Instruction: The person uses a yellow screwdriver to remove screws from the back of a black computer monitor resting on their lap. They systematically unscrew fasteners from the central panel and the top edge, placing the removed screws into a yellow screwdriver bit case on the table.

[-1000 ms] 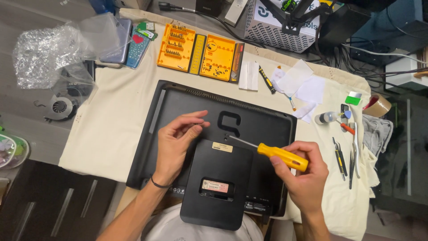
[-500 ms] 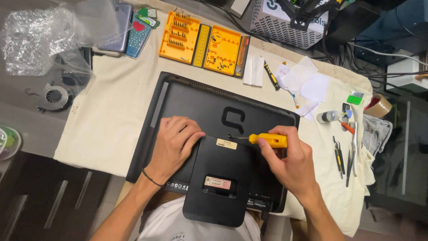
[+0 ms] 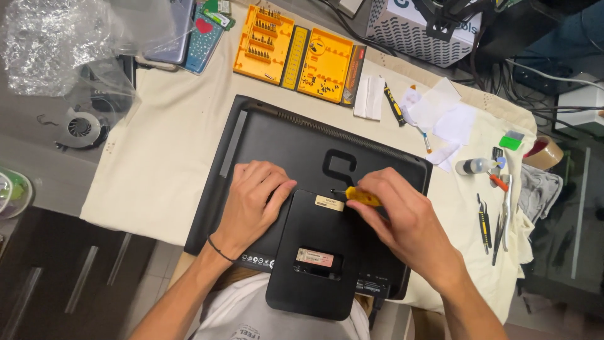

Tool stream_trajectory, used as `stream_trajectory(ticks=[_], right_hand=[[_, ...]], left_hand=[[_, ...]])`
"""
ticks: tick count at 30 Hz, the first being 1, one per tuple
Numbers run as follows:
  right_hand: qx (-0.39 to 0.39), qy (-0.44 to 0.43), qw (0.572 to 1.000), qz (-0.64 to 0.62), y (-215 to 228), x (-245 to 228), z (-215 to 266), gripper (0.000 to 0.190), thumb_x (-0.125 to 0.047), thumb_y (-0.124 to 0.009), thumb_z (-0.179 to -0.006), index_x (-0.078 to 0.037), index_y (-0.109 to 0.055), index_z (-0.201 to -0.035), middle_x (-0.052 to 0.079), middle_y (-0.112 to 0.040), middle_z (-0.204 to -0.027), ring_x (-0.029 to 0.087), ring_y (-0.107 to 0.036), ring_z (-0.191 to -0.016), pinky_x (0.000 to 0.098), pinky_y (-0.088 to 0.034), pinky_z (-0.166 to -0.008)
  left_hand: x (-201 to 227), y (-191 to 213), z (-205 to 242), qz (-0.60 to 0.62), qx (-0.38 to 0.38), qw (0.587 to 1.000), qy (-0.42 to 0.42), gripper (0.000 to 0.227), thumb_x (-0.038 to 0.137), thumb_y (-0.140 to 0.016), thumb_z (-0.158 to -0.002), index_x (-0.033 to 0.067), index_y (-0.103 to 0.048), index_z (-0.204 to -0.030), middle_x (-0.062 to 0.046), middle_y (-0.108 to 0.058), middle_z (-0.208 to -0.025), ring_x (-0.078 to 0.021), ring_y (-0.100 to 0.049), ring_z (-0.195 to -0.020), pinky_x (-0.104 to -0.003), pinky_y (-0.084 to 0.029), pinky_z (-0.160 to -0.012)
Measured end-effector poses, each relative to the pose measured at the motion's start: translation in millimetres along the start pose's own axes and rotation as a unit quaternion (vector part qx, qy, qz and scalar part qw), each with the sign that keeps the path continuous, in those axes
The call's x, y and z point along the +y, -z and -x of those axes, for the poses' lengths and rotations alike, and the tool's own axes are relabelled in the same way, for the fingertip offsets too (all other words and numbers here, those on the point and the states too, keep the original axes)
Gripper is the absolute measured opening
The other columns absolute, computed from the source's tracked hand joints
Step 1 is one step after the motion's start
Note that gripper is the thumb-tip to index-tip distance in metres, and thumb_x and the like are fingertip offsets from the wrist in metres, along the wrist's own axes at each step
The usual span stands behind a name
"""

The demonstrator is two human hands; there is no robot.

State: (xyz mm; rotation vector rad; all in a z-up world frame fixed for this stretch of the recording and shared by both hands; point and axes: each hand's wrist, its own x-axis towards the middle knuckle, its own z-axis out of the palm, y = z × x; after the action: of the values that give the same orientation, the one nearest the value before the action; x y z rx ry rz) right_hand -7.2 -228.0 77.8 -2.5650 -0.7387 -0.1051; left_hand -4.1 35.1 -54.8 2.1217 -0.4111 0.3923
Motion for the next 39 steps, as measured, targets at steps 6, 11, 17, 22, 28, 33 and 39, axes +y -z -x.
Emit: stream_trajectory(ticks=[6, 11, 17, 22, 28, 33, 39], right_hand=[[0.022, 0.016, 0.998, 0.063, -10.3, -0.4, -13.1, 0.02, -0.026, -0.076, -0.108, -0.01, -0.072, -0.119, 0.006, -0.064, -0.098, 0.029, -0.075, -0.081, 0.0385, -0.065, -0.064], [-0.002, 0.0, 0.999, 0.049, -14.9, -0.3, -8.9, 0.017, -0.022, -0.074, -0.108, -0.012, -0.069, -0.12, 0.005, -0.069, -0.09, 0.029, -0.078, -0.077, 0.038, -0.065, -0.064], [-0.049, 0.016, 0.996, 0.071, 1.9, -17.7, -17.4, 0.018, -0.019, -0.067, -0.108, -0.01, -0.068, -0.124, 0.008, -0.069, -0.105, 0.034, -0.078, -0.083, 0.0444, -0.066, -0.066], [-0.045, 0.012, 0.995, 0.089, 5.7, -16.3, -21.7, 0.014, -0.016, -0.07, -0.109, -0.007, -0.066, -0.119, 0.01, -0.065, -0.105, 0.037, -0.079, -0.082, 0.0469, -0.067, -0.063], [-0.049, -0.021, 0.987, 0.152, -6.3, -10.3, -10.6, 0.022, -0.03, -0.066, -0.115, -0.009, -0.066, -0.12, 0.004, -0.065, -0.086, 0.027, -0.081, -0.071, 0.038, -0.065, -0.058], [-0.109, -0.012, 0.992, 0.067, 8.6, -26.7, -15.1, 0.018, -0.016, -0.068, -0.108, -0.011, -0.067, -0.125, 0.003, -0.068, -0.087, 0.031, -0.084, -0.077, 0.0395, -0.069, -0.061], [-0.108, -0.017, 0.993, 0.043, 11.4, -32.9, -24.1, 0.022, -0.012, -0.069, -0.106, -0.008, -0.063, -0.127, 0.009, -0.071, -0.095, 0.037, -0.086, -0.085, 0.0446, -0.071, -0.066]], left_hand=[[-0.3, 0.6, 1.2, -0.005, -0.003, 1.0, 0.005, 0.025, 0.026, -0.073, -0.113, 0.0173, -0.074, -0.09, 0.004, -0.07, -0.087, -0.0189, -0.072, -0.096, -0.035, -0.049, -0.092], [-0.5, 0.7, 0.7, 0.0, -0.001, 1.0, 0.015, 0.025, 0.025, -0.073, -0.114, 0.0171, -0.074, -0.09, 0.004, -0.069, -0.086, -0.0183, -0.071, -0.096, -0.035, -0.048, -0.093], [0.9, -0.2, 1.7, -0.001, 0.006, 1.0, 0.023, 0.024, 0.024, -0.075, -0.113, 0.0169, -0.074, -0.09, 0.004, -0.069, -0.086, -0.0177, -0.071, -0.096, -0.034, -0.048, -0.093], [-0.8, -0.2, -1.4, -0.002, 0.014, 1.0, 0.024, 0.024, 0.024, -0.074, -0.113, 0.0166, -0.074, -0.091, 0.004, -0.068, -0.086, -0.0174, -0.07, -0.095, -0.035, -0.048, -0.094], [0.3, -1.0, 0.0, -0.003, 0.01, 1.0, 0.018, 0.025, 0.025, -0.074, -0.113, 0.0171, -0.073, -0.09, 0.005, -0.068, -0.086, -0.0163, -0.07, -0.094, -0.034, -0.048, -0.094], [-0.5, -0.4, 1.1, -0.001, 0.01, 1.0, 0.029, 0.024, 0.025, -0.074, -0.113, 0.0173, -0.074, -0.091, 0.005, -0.067, -0.085, -0.0158, -0.069, -0.092, -0.033, -0.048, -0.093], [-0.3, -1.3, 2.3, -0.005, 0.014, 1.0, 0.023, 0.025, 0.026, -0.074, -0.113, 0.0176, -0.073, -0.09, 0.005, -0.067, -0.084, -0.0157, -0.069, -0.092, -0.034, -0.048, -0.094]])
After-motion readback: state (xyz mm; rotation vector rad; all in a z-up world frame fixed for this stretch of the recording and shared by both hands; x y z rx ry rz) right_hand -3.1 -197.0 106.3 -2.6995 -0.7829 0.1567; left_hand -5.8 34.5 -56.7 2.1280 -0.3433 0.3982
